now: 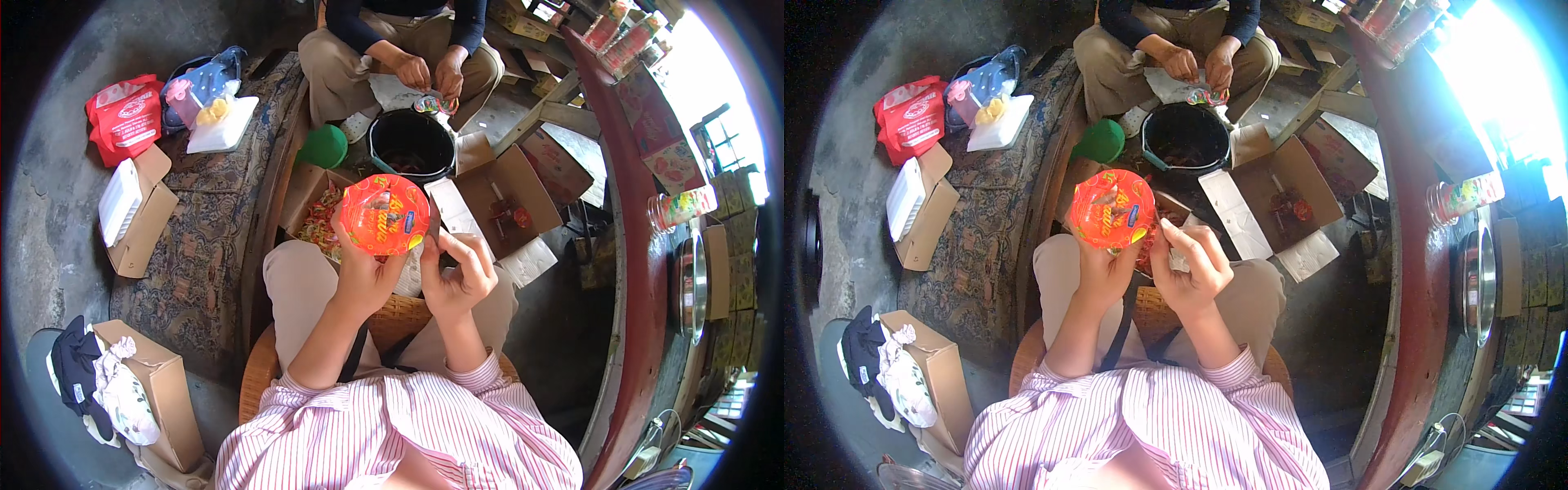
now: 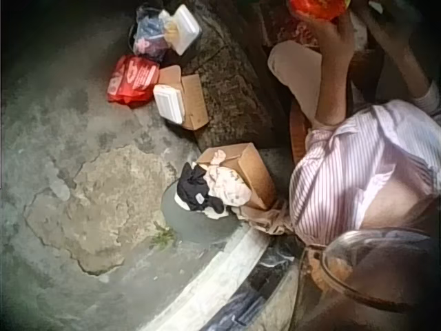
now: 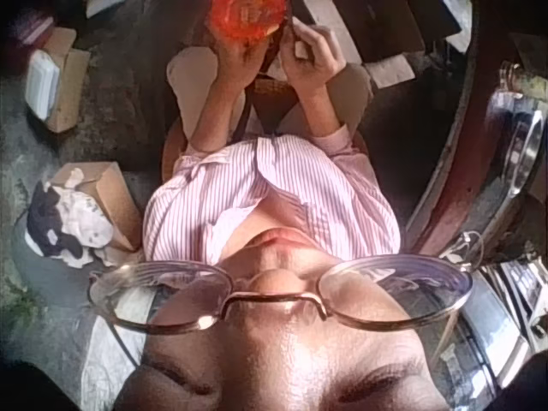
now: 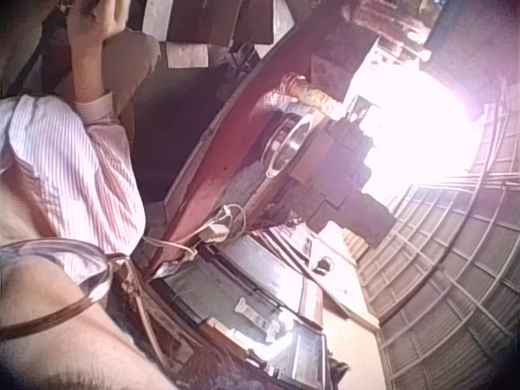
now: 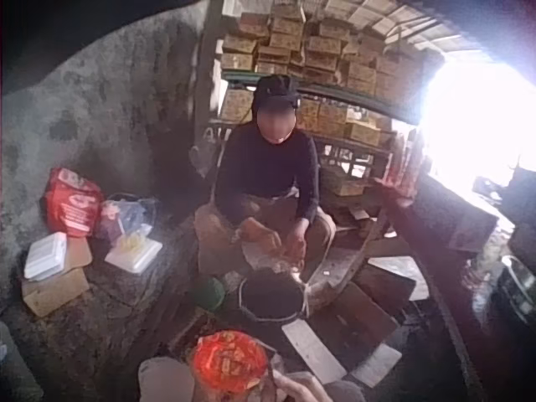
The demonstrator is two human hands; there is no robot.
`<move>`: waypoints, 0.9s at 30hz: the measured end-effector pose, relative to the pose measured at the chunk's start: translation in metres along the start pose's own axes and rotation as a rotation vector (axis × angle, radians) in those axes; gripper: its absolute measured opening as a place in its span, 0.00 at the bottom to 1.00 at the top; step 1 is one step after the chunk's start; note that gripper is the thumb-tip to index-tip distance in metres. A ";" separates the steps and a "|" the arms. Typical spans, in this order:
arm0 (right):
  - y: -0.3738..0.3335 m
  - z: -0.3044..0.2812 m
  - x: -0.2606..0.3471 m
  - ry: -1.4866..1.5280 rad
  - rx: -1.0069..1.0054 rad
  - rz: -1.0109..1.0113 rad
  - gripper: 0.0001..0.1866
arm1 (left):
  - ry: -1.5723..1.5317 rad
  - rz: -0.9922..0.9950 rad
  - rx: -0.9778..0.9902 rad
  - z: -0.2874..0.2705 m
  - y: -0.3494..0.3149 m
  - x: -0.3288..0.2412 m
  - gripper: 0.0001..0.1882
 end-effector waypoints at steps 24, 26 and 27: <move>0.015 0.007 0.001 0.004 0.066 0.018 0.10 | -0.319 -0.107 -0.058 0.001 -0.006 0.012 0.35; 0.012 0.006 -0.003 0.019 0.081 0.045 0.10 | -0.281 -0.079 -0.037 0.001 -0.004 0.009 0.35; 0.010 0.006 -0.005 0.026 0.089 0.058 0.10 | -0.220 -0.045 -0.009 0.000 -0.002 0.007 0.36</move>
Point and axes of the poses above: each hand's wrist, its own y-axis towards the middle knuckle, its own z-axis out of the palm, x = y × z, the point moved 7 cm from there along y, towards the middle knuckle, and after that the axes turned 13 degrees about -y, right-handed, at the moved point
